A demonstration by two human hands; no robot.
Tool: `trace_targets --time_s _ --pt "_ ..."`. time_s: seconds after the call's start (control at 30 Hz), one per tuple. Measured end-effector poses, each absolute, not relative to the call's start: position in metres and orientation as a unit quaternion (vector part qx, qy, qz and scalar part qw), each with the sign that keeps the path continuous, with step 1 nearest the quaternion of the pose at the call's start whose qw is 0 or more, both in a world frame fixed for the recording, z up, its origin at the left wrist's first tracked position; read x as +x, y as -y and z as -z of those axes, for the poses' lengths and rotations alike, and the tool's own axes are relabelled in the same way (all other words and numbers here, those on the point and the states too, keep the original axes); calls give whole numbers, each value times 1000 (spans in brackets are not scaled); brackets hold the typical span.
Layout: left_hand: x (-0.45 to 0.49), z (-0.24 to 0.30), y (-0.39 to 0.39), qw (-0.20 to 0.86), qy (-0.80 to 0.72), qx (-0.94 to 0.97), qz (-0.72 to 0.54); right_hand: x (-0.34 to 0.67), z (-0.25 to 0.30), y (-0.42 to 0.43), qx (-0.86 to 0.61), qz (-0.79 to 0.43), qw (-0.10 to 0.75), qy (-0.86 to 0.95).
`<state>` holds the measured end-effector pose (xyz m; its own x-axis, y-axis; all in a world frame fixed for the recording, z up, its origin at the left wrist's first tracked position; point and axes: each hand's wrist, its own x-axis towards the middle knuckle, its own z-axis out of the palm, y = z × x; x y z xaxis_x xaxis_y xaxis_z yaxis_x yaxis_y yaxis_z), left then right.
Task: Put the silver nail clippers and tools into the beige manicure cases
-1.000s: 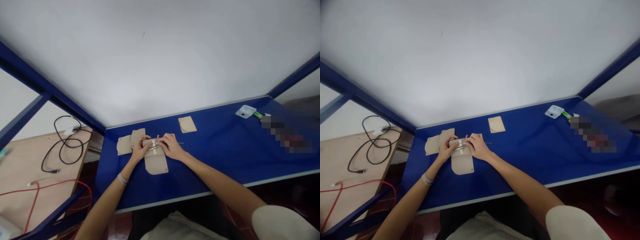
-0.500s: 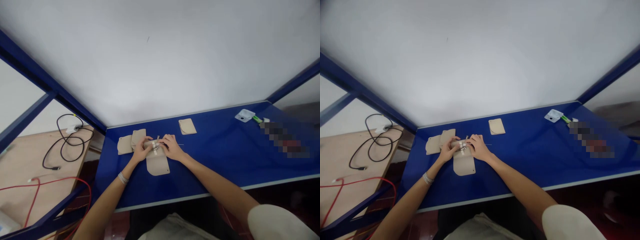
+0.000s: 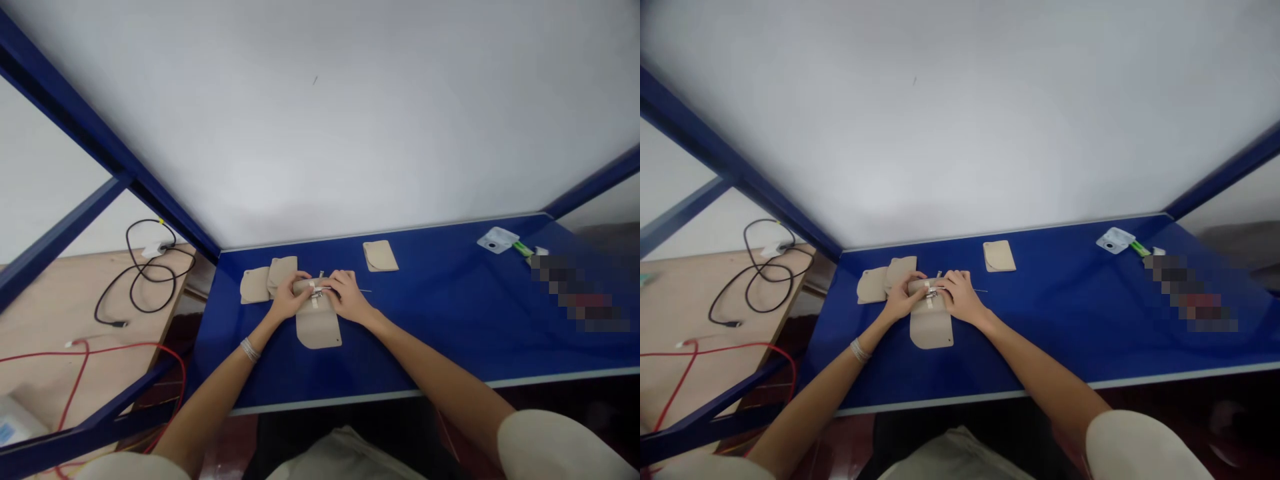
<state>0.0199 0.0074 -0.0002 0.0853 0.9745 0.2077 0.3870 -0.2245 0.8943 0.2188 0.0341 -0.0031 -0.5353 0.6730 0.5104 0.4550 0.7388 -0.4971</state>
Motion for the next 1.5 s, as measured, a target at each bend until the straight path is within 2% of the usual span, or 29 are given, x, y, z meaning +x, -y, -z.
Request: trace_targets --time_s 0.87,1.07,1.37,1.5 --pt "20 -1 -7 333 -527 662 -415 211 9 -26 -332 -9 316 889" --pt "18 -2 -6 344 -517 660 -424 209 8 -24 -334 -40 328 883" --pt "18 0 -7 377 -518 633 -434 219 4 -32 -336 -207 390 832" --pt "17 0 -7 388 -523 618 -440 228 -1 -38 -346 -226 399 819"
